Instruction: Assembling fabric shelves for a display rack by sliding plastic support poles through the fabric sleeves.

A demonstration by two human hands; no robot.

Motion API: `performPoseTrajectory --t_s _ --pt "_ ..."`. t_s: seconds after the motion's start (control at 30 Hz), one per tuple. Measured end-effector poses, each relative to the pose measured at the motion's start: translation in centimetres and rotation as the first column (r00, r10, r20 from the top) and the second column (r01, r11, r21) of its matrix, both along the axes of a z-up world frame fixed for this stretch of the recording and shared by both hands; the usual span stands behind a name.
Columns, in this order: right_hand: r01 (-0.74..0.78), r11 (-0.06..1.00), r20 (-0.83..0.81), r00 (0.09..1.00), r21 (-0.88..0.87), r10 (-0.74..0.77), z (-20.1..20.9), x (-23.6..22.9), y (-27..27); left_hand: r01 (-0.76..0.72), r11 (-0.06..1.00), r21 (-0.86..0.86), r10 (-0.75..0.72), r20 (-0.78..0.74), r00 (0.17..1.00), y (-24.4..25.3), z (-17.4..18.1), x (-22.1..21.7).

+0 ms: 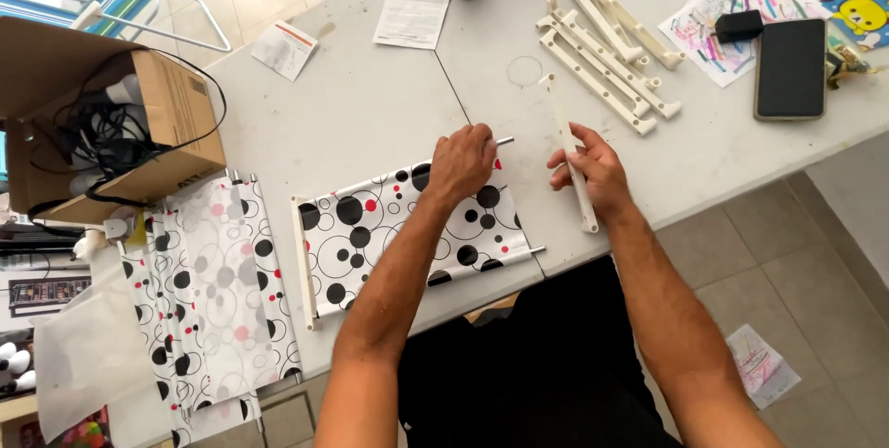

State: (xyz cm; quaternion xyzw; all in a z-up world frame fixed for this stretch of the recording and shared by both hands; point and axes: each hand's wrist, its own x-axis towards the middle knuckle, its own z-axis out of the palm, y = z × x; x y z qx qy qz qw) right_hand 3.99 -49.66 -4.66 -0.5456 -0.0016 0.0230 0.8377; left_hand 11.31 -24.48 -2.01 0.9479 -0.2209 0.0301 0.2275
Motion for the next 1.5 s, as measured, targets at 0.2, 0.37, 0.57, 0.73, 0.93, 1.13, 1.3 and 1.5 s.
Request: performPoseTrajectory --t_s 0.2,0.37,0.57,0.73,0.93,1.13,1.3,1.5 --pt "-0.057 0.998 0.004 0.998 0.001 0.057 -1.0 -0.1 1.4 0.029 0.999 -0.020 -0.027 0.107 0.994 -0.4 1.6 0.1" --pt "-0.139 0.990 -0.015 0.990 0.007 0.139 1.2 -0.9 3.0 0.062 0.997 -0.044 -0.056 0.119 0.991 -0.7 1.9 0.4" --pt "-0.111 0.988 0.000 0.994 -0.107 0.112 1.2 -0.5 3.8 0.121 0.992 -0.027 -0.118 0.091 0.989 -1.3 2.9 0.3" --pt "-0.135 0.980 0.005 0.991 -0.145 0.137 1.4 -0.7 3.5 0.135 0.991 0.025 -0.137 0.073 0.988 -1.5 3.0 0.0" --pt "-0.204 0.978 0.093 0.974 -0.040 0.207 0.3 -0.5 3.0 0.151 0.988 -0.025 -0.150 0.046 0.988 -2.0 3.9 -0.6" --pt "-0.185 0.981 0.157 0.969 -0.048 0.191 -0.4 -0.6 2.9 0.164 0.986 -0.034 -0.163 0.037 0.986 -2.3 3.2 -0.5" --pt "-0.150 0.987 0.134 0.979 -0.048 0.156 -0.8 -0.3 2.9 0.167 0.985 -0.034 -0.165 0.045 0.985 -2.4 2.8 -0.3" --pt "-0.100 0.989 0.145 0.983 -0.113 0.116 0.3 -1.1 3.0 0.147 0.989 -0.019 -0.145 0.095 0.985 -3.2 2.7 -0.8"
